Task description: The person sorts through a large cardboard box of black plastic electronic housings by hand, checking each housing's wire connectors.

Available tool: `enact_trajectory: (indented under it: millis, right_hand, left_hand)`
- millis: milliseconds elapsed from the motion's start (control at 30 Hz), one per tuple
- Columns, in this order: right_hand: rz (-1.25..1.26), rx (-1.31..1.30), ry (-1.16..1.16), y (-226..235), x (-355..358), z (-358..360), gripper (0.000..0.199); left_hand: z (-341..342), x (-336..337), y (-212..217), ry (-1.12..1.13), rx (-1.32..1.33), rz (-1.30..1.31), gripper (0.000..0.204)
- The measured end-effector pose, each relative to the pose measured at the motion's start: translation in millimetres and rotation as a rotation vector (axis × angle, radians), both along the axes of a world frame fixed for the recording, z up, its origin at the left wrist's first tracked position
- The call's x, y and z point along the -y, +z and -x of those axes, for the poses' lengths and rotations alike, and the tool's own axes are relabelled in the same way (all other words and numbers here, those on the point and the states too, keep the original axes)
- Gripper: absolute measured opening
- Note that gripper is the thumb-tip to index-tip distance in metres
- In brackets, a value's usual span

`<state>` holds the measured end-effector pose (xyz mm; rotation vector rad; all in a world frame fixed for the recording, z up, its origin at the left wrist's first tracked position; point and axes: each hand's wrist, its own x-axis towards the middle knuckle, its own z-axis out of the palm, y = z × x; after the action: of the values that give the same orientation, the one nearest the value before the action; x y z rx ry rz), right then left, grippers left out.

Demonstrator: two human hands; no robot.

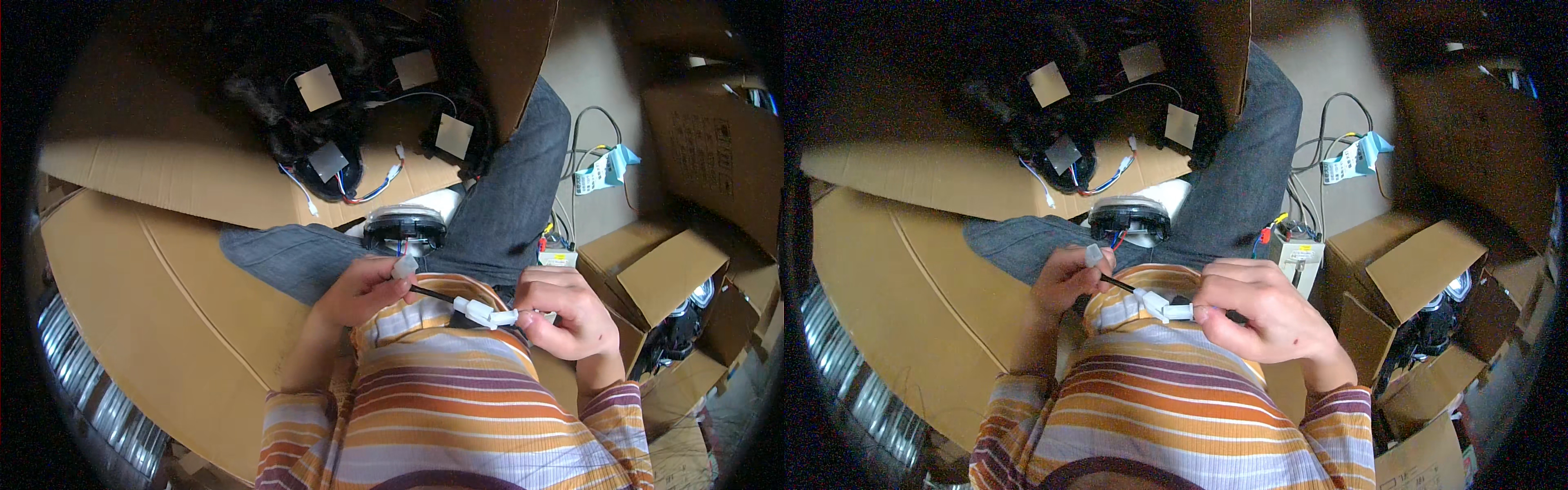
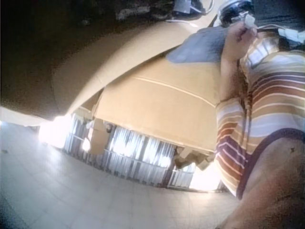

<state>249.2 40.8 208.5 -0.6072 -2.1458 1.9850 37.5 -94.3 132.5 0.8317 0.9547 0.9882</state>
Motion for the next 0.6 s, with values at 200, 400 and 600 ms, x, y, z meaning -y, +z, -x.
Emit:
enact_trajectory:
  millis: [200,400,600]
  right_hand:
    - [-0.230,0.190,-0.085,3.8,3.9,-1.4,0.008]
    - [-0.222,0.139,0.027,-1.7,2.0,-6.8,0.009]
    - [-0.168,0.150,0.088,-2.7,2.3,-10.8,0.010]
  left_hand:
    - [1.0,6.7,5.2,-0.039,0.077,0.186,0.015]
    - [-6.2,1.8,21.5,-0.134,-0.003,0.395,0.019]
    - [-12.0,10.4,25.8,0.003,-0.024,0.432,0.018]
